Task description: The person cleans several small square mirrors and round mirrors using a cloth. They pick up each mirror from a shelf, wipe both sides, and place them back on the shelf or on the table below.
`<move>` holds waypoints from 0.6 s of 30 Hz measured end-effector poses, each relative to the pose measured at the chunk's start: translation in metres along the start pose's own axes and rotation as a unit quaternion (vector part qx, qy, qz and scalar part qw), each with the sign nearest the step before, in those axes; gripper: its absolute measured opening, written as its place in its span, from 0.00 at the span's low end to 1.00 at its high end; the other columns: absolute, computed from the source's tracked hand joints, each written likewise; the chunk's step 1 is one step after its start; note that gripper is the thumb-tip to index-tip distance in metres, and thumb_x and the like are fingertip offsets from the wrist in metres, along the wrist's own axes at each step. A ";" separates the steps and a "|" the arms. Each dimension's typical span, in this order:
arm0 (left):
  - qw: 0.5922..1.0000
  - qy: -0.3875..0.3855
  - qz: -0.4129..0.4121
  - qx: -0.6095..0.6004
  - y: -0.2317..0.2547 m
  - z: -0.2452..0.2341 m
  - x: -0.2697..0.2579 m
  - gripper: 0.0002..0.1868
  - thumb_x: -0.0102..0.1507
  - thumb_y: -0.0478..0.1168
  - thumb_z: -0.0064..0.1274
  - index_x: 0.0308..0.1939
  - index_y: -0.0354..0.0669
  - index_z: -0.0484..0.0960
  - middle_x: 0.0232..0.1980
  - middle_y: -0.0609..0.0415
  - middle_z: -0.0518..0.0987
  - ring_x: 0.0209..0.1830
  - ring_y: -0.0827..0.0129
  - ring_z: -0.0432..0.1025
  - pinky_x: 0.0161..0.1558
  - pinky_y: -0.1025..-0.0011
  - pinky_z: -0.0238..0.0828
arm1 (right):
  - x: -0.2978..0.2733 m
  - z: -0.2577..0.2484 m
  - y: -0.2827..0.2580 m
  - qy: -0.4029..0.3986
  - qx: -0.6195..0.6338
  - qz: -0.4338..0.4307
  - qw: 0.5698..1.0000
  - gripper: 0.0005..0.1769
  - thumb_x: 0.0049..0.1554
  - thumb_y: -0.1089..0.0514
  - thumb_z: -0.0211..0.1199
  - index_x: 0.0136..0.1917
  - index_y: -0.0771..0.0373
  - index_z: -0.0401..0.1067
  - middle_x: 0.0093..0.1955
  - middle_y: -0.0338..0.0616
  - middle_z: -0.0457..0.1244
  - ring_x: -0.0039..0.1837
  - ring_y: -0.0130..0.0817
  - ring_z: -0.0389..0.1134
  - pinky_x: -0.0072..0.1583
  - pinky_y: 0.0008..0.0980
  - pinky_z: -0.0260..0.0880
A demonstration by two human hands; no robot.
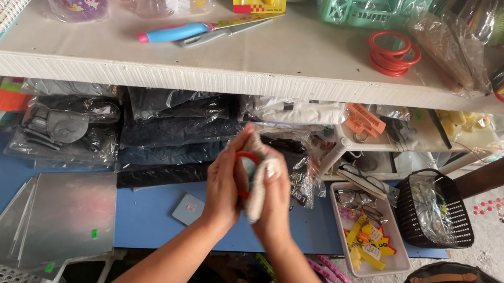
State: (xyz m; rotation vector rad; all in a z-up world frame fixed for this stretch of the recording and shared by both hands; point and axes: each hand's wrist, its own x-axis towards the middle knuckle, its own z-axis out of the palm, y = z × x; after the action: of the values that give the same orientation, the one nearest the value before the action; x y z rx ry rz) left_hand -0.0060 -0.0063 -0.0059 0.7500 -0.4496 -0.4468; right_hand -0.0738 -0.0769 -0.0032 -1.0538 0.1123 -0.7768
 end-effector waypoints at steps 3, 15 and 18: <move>0.987 0.106 0.038 0.114 -0.001 -0.003 0.000 0.26 0.76 0.45 0.31 0.72 0.35 0.70 0.74 0.50 0.72 0.73 0.66 0.65 0.72 0.69 0.58 | -0.014 0.013 0.001 -0.063 -0.027 0.004 0.998 0.24 0.63 0.53 0.53 0.69 0.66 0.62 0.60 0.42 0.66 0.62 0.29 0.67 0.64 0.29 0.67; 0.951 -0.100 0.146 0.255 0.015 -0.017 -0.001 0.25 0.78 0.48 0.32 0.64 0.34 0.79 0.71 0.45 0.76 0.81 0.55 0.60 0.79 0.57 0.52 | -0.003 -0.017 0.041 0.067 0.011 0.093 0.993 0.13 0.68 0.53 0.54 0.51 0.64 0.72 0.41 0.37 0.66 0.39 0.22 0.64 0.39 0.25 0.64; 0.902 -0.162 0.204 0.345 0.019 -0.032 0.002 0.27 0.78 0.56 0.34 0.62 0.39 0.79 0.69 0.50 0.78 0.83 0.55 0.61 0.83 0.56 0.51 | -0.001 -0.023 0.037 0.076 -0.014 0.105 0.991 0.15 0.68 0.51 0.53 0.49 0.64 0.72 0.40 0.37 0.66 0.39 0.22 0.64 0.39 0.25 0.64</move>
State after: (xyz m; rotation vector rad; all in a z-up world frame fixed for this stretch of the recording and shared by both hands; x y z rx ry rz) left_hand 0.0173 0.0225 -0.0121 1.2341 -1.0899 0.0058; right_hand -0.0655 -0.0840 -0.0450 -0.9902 0.3596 -0.6653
